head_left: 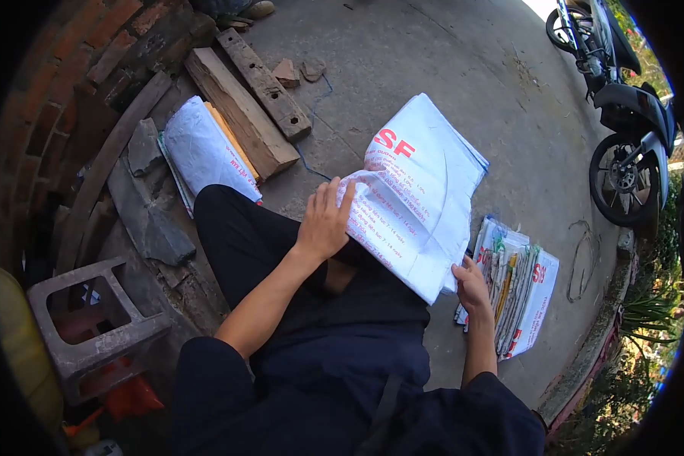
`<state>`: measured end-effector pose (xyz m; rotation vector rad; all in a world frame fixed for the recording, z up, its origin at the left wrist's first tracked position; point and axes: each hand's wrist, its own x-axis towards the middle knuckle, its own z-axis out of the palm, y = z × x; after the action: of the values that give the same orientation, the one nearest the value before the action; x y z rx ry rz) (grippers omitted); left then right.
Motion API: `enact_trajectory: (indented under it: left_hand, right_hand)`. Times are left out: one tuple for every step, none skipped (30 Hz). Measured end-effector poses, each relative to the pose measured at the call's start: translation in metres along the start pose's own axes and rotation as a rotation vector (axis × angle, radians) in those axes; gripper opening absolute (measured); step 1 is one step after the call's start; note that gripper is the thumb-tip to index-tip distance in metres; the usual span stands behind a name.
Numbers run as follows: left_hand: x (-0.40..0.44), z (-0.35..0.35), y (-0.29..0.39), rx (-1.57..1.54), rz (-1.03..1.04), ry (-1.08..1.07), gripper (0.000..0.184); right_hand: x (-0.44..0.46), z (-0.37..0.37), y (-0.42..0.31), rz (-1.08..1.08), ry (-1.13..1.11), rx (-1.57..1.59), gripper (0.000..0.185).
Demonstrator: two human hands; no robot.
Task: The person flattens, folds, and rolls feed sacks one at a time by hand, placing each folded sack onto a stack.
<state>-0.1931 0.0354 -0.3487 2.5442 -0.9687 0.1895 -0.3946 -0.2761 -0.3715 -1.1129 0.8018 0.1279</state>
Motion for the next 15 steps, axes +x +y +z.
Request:
enact_trajectory:
  left_hand:
    - [0.004, -0.001, -0.006, -0.079, -0.136, 0.068, 0.062]
    - [0.006, -0.001, -0.008, -0.130, -0.199, 0.091, 0.061]
    - [0.008, -0.001, -0.009, -0.130, -0.198, 0.096, 0.061]
    - [0.008, -0.004, -0.008, -0.187, -0.180, 0.029, 0.062]
    - [0.008, -0.007, -0.007, -0.241, -0.161, -0.039, 0.062]
    - [0.008, -0.009, -0.003, -0.140, -0.045, 0.074, 0.060]
    - [0.008, -0.010, 0.003, -0.111, 0.014, 0.099, 0.059]
    - [0.009, -0.013, 0.009, -0.084, 0.074, 0.125, 0.057]
    - [0.010, -0.016, 0.016, -0.098, 0.129, 0.178, 0.053]
    - [0.010, -0.019, 0.023, -0.161, 0.167, 0.181, 0.057]
    - [0.011, -0.020, 0.028, -0.222, 0.205, 0.185, 0.062]
    - [0.011, -0.018, 0.033, -0.272, 0.210, 0.188, 0.059]
    - [0.011, -0.017, 0.034, -0.291, 0.264, 0.173, 0.057]
    - [0.010, -0.016, 0.035, -0.312, 0.314, 0.160, 0.055]
    - [0.009, -0.016, 0.036, -0.331, 0.335, 0.135, 0.054]
  right_hand:
    - [0.004, 0.000, 0.005, 0.009, 0.003, -0.033, 0.052]
    - [0.008, 0.000, 0.009, 0.051, 0.044, -0.075, 0.055]
    - [0.013, 0.000, 0.012, 0.047, 0.043, -0.077, 0.055]
    - [0.016, 0.002, 0.015, 0.020, 0.188, -0.133, 0.055]
    - [0.019, 0.005, 0.017, -0.006, 0.332, -0.187, 0.056]
    - [0.022, 0.003, 0.016, -0.069, 0.294, -0.254, 0.061]
    - [0.021, 0.008, 0.012, -0.117, 0.374, -0.327, 0.065]
    - [0.017, 0.015, 0.001, -0.165, 0.455, -0.401, 0.070]
    - [0.012, 0.020, -0.012, -0.163, 0.457, -0.396, 0.070]
    - [0.007, 0.023, -0.026, -0.228, 0.504, -0.489, 0.071]
    - [0.006, 0.023, -0.033, -0.294, 0.549, -0.581, 0.073]
    - [0.010, 0.015, -0.031, -0.424, 0.592, -0.565, 0.069]
    - [0.002, 0.023, -0.042, -0.527, 0.599, -0.845, 0.066]
    - [-0.014, 0.035, -0.061, -0.626, 0.598, -1.131, 0.064]
    - [-0.027, 0.051, -0.076, -0.735, 0.470, -1.236, 0.064]
